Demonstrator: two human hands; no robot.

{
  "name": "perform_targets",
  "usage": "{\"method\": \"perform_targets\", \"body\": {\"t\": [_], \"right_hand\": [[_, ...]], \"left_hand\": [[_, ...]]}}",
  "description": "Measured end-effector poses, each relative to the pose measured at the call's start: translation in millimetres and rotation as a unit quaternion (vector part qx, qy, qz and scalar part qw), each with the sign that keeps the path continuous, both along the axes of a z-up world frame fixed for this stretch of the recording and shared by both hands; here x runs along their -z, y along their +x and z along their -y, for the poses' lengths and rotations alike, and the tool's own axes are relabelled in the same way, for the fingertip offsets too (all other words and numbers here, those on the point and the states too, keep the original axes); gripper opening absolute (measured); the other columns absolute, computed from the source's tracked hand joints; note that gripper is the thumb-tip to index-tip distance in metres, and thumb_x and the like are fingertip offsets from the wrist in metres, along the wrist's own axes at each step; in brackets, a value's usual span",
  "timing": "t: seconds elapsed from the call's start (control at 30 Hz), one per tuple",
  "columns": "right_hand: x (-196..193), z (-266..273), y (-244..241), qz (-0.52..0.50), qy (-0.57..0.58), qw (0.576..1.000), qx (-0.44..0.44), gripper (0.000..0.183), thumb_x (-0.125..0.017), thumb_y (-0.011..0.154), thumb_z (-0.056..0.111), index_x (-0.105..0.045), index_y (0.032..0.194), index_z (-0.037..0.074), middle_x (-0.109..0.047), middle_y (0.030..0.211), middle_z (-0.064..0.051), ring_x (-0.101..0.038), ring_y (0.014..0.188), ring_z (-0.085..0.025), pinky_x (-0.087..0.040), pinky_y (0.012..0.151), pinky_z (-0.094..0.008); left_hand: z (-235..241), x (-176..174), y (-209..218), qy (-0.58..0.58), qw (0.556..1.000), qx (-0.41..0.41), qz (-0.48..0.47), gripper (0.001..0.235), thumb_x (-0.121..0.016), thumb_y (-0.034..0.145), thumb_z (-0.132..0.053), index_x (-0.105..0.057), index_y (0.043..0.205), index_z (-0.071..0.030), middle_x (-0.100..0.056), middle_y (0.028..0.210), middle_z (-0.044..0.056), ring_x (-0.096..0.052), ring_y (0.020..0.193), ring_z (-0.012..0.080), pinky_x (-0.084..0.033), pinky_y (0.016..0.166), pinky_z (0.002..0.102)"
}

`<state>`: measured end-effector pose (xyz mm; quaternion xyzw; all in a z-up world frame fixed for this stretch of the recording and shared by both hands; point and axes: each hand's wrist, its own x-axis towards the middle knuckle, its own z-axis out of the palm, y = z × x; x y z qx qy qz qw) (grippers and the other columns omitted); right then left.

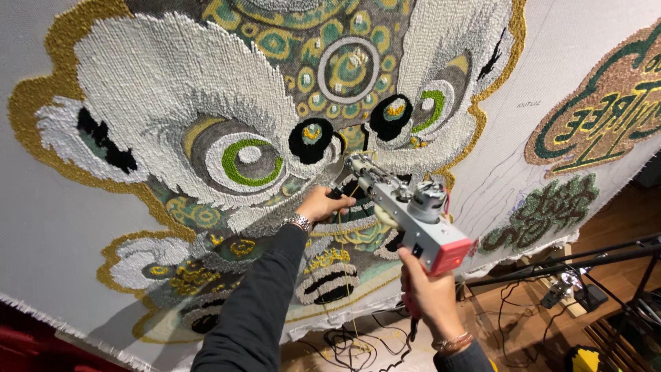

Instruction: The person uses a tufting gun to apply yarn into a stretched fabric canvas, creating a detailed design of a stylized lion head. The person holds the gun with the right hand and guides the yarn with the left hand while working on the eye and facial details.

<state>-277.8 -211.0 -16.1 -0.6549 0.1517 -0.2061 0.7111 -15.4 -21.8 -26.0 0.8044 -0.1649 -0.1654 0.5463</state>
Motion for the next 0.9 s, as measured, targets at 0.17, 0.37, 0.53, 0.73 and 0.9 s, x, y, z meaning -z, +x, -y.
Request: {"method": "perform_targets", "body": {"t": [0.17, 0.37, 0.53, 0.73, 0.9], "right_hand": [[10, -13, 10, 0.013, -0.097, 0.995, 0.015, 0.024, -0.078, 0.085, 0.026, -0.073, 0.083, 0.003, -0.060, 0.055, -0.001, -0.054, 0.043, -0.010, -0.040, 0.040, -0.028], [15, -20, 14, -0.023, -0.110, 0.994, 0.015, 0.023, -0.077, 0.084, 0.026, -0.074, 0.087, 0.004, -0.058, 0.052, -0.003, -0.050, 0.039, -0.011, -0.038, 0.038, -0.029], [17, -30, 18, -0.008, 0.093, 0.996, -0.005, 0.034, -0.074, 0.091, 0.025, -0.058, 0.076, -0.001, -0.053, 0.053, -0.005, -0.048, 0.038, -0.016, -0.037, 0.035, -0.033], [9, -33, 20, -0.009, 0.147, 0.989, -0.027, 0.023, -0.068, 0.090, 0.027, -0.065, 0.089, 0.003, -0.049, 0.055, -0.003, -0.047, 0.043, -0.014, -0.038, 0.037, -0.032], [9, -35, 19, -0.001, 0.149, 0.989, -0.020, 0.024, -0.069, 0.091, 0.025, -0.060, 0.087, 0.003, -0.049, 0.056, -0.003, -0.047, 0.043, -0.015, -0.037, 0.037, -0.033]], "left_hand": [[-17, -11, 19, 0.087, 0.992, 0.007, 0.089, 0.044, -0.084, 0.078, -0.050, -0.080, 0.086, -0.007, -0.074, 0.068, 0.003, -0.051, 0.042, 0.0079, -0.040, 0.042, 0.027], [-18, -12, 20, 0.138, 0.976, -0.049, 0.159, 0.041, -0.083, 0.075, -0.056, -0.081, 0.081, -0.015, -0.076, 0.069, 0.001, -0.066, 0.055, 0.0104, -0.051, 0.058, 0.032], [-16, -25, 11, 0.278, 0.929, -0.114, 0.218, 0.052, -0.080, 0.078, -0.063, -0.078, 0.077, -0.011, -0.074, 0.071, 0.004, -0.070, 0.067, 0.0198, -0.053, 0.066, 0.040], [-15, -42, 0, 0.292, 0.921, -0.134, 0.220, 0.050, -0.079, 0.077, -0.064, -0.077, 0.080, -0.014, -0.074, 0.075, 0.004, -0.072, 0.072, 0.0219, -0.053, 0.066, 0.040], [-15, -46, -8, 0.282, 0.921, -0.137, 0.229, 0.047, -0.078, 0.077, -0.065, -0.078, 0.082, -0.018, -0.072, 0.075, 0.005, -0.071, 0.073, 0.0243, -0.053, 0.066, 0.043]]}}
